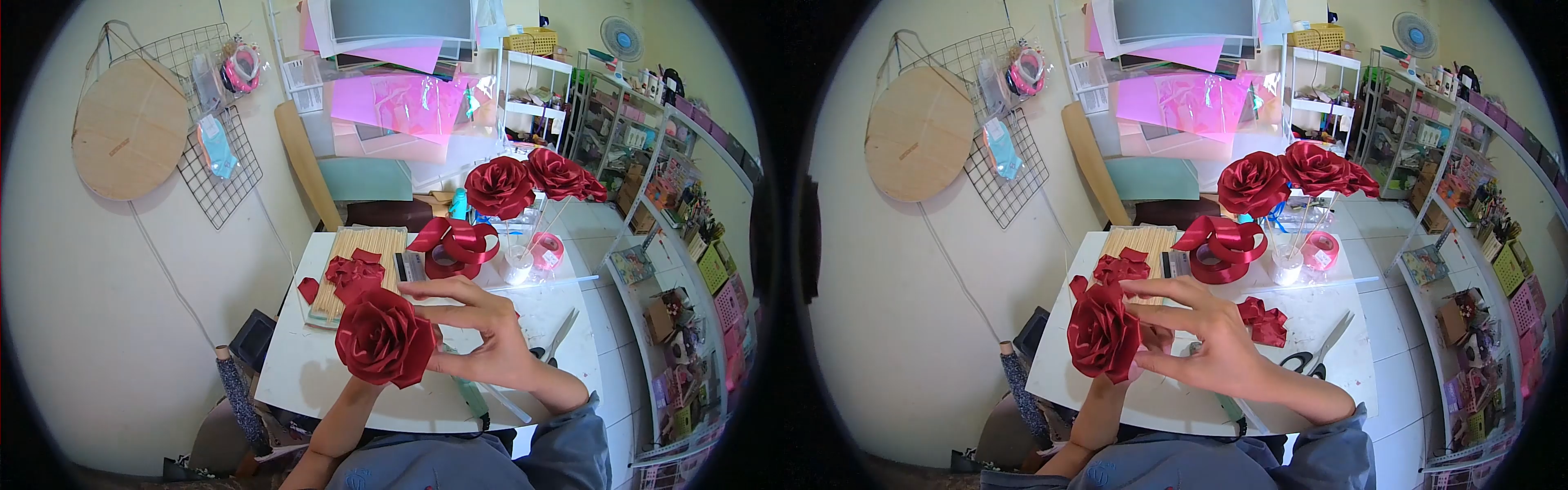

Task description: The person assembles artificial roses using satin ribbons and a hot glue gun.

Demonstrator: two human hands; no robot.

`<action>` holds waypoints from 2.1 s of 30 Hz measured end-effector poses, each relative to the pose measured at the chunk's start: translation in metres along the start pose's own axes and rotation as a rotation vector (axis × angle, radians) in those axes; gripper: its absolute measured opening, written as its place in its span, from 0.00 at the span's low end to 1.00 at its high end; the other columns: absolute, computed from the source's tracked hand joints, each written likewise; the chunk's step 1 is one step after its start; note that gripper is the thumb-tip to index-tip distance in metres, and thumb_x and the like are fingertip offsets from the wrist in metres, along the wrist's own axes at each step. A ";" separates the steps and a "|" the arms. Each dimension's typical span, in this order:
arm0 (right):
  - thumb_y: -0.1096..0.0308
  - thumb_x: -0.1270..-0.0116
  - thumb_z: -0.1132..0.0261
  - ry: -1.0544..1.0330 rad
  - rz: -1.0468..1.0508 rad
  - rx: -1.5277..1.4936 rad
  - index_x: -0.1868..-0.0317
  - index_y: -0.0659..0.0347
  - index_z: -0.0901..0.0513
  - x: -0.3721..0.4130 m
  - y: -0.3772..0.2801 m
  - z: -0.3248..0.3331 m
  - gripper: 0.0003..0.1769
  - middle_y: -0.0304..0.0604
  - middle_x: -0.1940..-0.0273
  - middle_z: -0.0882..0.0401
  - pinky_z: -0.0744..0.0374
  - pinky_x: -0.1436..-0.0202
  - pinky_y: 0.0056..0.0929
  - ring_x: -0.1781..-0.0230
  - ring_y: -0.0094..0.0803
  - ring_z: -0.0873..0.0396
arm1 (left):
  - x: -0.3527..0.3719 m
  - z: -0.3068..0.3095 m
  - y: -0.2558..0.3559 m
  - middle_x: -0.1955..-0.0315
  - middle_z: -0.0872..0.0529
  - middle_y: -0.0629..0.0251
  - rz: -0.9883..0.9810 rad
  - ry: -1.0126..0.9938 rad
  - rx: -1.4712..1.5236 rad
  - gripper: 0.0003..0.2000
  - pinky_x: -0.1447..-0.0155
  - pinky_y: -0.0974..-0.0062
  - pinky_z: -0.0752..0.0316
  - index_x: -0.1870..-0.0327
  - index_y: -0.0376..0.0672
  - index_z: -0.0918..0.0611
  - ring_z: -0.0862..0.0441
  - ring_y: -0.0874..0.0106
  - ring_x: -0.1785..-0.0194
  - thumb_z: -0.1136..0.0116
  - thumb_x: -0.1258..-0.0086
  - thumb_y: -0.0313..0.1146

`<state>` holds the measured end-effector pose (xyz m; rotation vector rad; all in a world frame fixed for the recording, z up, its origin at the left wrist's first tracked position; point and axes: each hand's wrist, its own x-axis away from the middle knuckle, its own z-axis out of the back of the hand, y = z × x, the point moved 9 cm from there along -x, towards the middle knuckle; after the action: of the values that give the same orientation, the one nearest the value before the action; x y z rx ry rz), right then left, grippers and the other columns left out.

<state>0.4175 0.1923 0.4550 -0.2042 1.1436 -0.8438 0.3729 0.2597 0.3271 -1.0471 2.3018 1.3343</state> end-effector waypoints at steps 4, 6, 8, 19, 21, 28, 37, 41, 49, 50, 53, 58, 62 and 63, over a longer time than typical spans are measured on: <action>0.73 0.63 0.31 -0.012 -0.064 -0.027 0.60 0.62 0.21 0.002 0.000 -0.001 0.22 0.47 0.53 0.27 0.32 0.54 0.32 0.56 0.37 0.28 | 0.013 0.006 -0.001 0.58 0.28 0.58 0.036 -0.047 0.008 0.20 0.55 0.76 0.31 0.50 0.43 0.34 0.29 0.68 0.56 0.51 0.40 0.42; 0.73 0.63 0.31 -0.009 -0.042 -0.022 0.62 0.62 0.20 0.002 -0.002 0.001 0.21 0.47 0.53 0.27 0.32 0.55 0.32 0.58 0.36 0.27 | 0.026 0.027 -0.011 0.57 0.28 0.57 0.041 0.083 -0.050 0.20 0.53 0.75 0.31 0.50 0.42 0.34 0.29 0.68 0.55 0.51 0.40 0.42; 0.73 0.63 0.31 0.005 -0.028 -0.017 0.63 0.62 0.20 0.002 -0.002 0.002 0.21 0.46 0.54 0.27 0.32 0.55 0.32 0.59 0.36 0.27 | 0.028 0.044 -0.033 0.55 0.29 0.57 0.143 0.112 0.160 0.21 0.50 0.74 0.32 0.49 0.41 0.35 0.30 0.68 0.53 0.52 0.39 0.43; 0.62 0.65 0.29 0.089 0.207 0.240 0.74 0.62 0.20 0.004 -0.021 0.012 0.17 0.44 0.58 0.24 0.33 0.59 0.30 0.62 0.35 0.27 | 0.024 0.028 -0.012 0.54 0.29 0.59 0.135 -0.037 -0.066 0.20 0.50 0.73 0.32 0.50 0.42 0.33 0.30 0.69 0.51 0.47 0.41 0.38; 0.60 0.66 0.29 0.079 0.244 0.280 0.76 0.61 0.21 0.004 -0.024 0.011 0.17 0.44 0.59 0.24 0.33 0.59 0.30 0.63 0.35 0.27 | 0.023 0.030 -0.015 0.54 0.29 0.59 0.146 -0.036 -0.083 0.20 0.50 0.73 0.32 0.50 0.42 0.33 0.30 0.69 0.51 0.47 0.42 0.38; 0.60 0.66 0.29 0.083 0.181 0.258 0.81 0.61 0.23 0.003 -0.022 0.014 0.15 0.44 0.59 0.24 0.34 0.59 0.30 0.63 0.37 0.28 | 0.031 0.038 -0.020 0.54 0.28 0.60 0.188 -0.034 -0.147 0.20 0.50 0.73 0.32 0.50 0.43 0.32 0.30 0.69 0.51 0.45 0.43 0.37; 0.66 0.64 0.29 -0.060 0.171 0.178 0.83 0.61 0.25 0.000 -0.020 0.008 0.13 0.45 0.59 0.24 0.32 0.59 0.31 0.61 0.37 0.27 | 0.039 0.048 -0.030 0.54 0.28 0.60 0.242 -0.032 -0.230 0.20 0.49 0.72 0.32 0.51 0.43 0.32 0.30 0.69 0.51 0.44 0.44 0.35; 0.68 0.63 0.30 -0.084 0.085 0.093 0.82 0.60 0.26 0.000 -0.013 0.006 0.12 0.44 0.59 0.24 0.31 0.58 0.32 0.59 0.37 0.26 | 0.044 0.053 -0.033 0.54 0.28 0.61 0.267 -0.031 -0.266 0.20 0.49 0.72 0.32 0.51 0.43 0.32 0.29 0.69 0.50 0.43 0.45 0.34; 0.69 0.65 0.29 -0.108 0.063 0.070 0.84 0.58 0.30 -0.001 -0.011 0.002 0.15 0.43 0.59 0.23 0.31 0.58 0.30 0.58 0.36 0.26 | 0.023 0.016 -0.016 0.55 0.26 0.63 0.168 -0.149 -0.435 0.22 0.49 0.72 0.32 0.52 0.44 0.30 0.28 0.70 0.51 0.38 0.51 0.32; 0.69 0.65 0.28 -0.110 0.056 0.076 0.84 0.58 0.31 -0.001 -0.010 0.001 0.16 0.43 0.59 0.23 0.31 0.58 0.30 0.58 0.36 0.26 | 0.023 0.020 -0.021 0.55 0.26 0.64 0.251 -0.122 -0.446 0.22 0.50 0.72 0.32 0.53 0.44 0.30 0.29 0.70 0.51 0.38 0.51 0.32; 0.68 0.65 0.28 -0.105 0.043 0.076 0.83 0.59 0.32 0.000 -0.009 0.001 0.17 0.44 0.59 0.24 0.31 0.58 0.29 0.59 0.36 0.26 | 0.017 0.013 -0.017 0.56 0.26 0.64 0.101 -0.202 -0.411 0.23 0.51 0.73 0.31 0.53 0.44 0.30 0.28 0.70 0.52 0.37 0.52 0.33; 0.68 0.65 0.28 -0.086 0.037 0.064 0.83 0.59 0.33 0.000 -0.009 0.001 0.18 0.45 0.59 0.24 0.30 0.59 0.29 0.60 0.36 0.25 | 0.003 -0.026 0.019 0.76 0.26 0.67 0.111 0.080 -0.615 0.12 0.62 0.77 0.33 0.63 0.44 0.31 0.27 0.75 0.66 0.47 0.44 0.37; 0.68 0.66 0.28 -0.078 0.029 0.059 0.81 0.59 0.33 -0.001 -0.008 0.000 0.19 0.46 0.59 0.24 0.30 0.59 0.29 0.60 0.36 0.25 | 0.004 -0.025 0.020 0.69 0.23 0.62 -0.022 -0.136 -0.597 0.15 0.59 0.73 0.30 0.57 0.43 0.30 0.26 0.70 0.63 0.44 0.45 0.34; 0.68 0.67 0.28 -0.079 0.034 0.071 0.81 0.59 0.34 -0.001 -0.008 -0.001 0.20 0.46 0.60 0.24 0.30 0.59 0.29 0.60 0.36 0.25 | 0.006 -0.020 0.019 0.69 0.23 0.62 -0.022 -0.135 -0.597 0.15 0.59 0.73 0.30 0.57 0.43 0.30 0.26 0.70 0.63 0.44 0.45 0.34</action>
<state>0.4125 0.1877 0.4598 -0.1578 1.0395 -0.8380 0.3575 0.2460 0.3460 -1.0885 1.8210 2.0787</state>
